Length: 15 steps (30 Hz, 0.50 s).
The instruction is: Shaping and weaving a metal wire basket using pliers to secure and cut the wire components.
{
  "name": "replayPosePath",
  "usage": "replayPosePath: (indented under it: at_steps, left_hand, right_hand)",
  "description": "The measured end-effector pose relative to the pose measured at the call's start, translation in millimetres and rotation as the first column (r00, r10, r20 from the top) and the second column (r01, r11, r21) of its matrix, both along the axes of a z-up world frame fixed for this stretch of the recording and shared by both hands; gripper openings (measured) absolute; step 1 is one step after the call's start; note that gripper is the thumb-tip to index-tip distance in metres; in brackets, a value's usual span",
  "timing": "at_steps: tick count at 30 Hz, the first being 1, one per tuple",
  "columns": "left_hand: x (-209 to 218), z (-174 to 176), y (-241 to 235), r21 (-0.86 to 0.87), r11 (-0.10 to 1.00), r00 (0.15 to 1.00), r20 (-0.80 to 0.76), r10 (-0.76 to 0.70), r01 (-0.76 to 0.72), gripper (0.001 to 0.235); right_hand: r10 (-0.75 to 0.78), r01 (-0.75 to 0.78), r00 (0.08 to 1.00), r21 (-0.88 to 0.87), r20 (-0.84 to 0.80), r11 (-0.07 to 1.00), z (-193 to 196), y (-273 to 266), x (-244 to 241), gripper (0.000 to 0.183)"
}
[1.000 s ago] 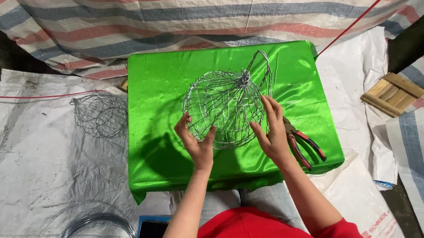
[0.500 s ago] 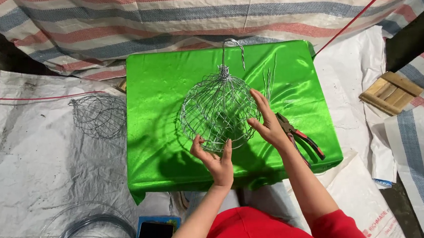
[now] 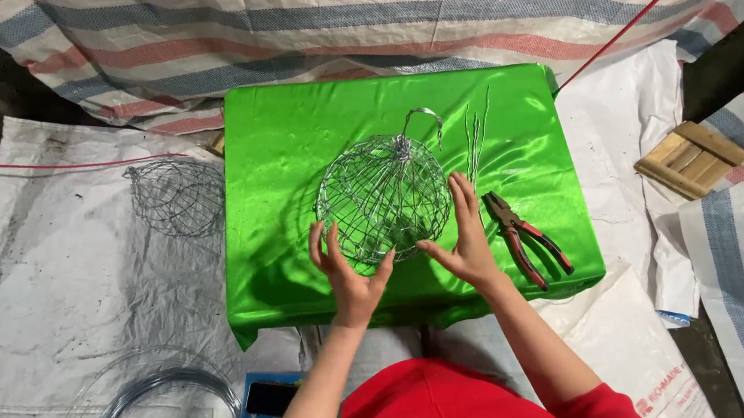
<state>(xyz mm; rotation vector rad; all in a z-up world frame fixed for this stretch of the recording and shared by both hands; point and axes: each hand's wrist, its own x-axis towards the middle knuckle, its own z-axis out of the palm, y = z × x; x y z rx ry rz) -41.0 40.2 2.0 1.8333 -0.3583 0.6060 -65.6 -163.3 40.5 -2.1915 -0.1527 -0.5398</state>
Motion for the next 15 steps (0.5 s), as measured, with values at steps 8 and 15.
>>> replayPosePath:
  at_steps: [8, 15]
  left_hand:
    - [43.3, 18.0, 8.9, 0.287, 0.925, 0.965, -0.144, -0.217, 0.251, 0.115]
    - [45.7, 0.0, 1.2, 0.287, 0.939, 0.981, -0.097, -0.170, 0.192, 0.109]
  right_hand:
    - [-0.013, 0.015, 0.999, -0.048, 0.043, 0.999, 1.8, 27.3, 9.5, 0.112]
    - [-0.013, 0.014, 1.000, -0.058, 0.025, 0.998, 0.3, 27.0, 12.1, 0.114]
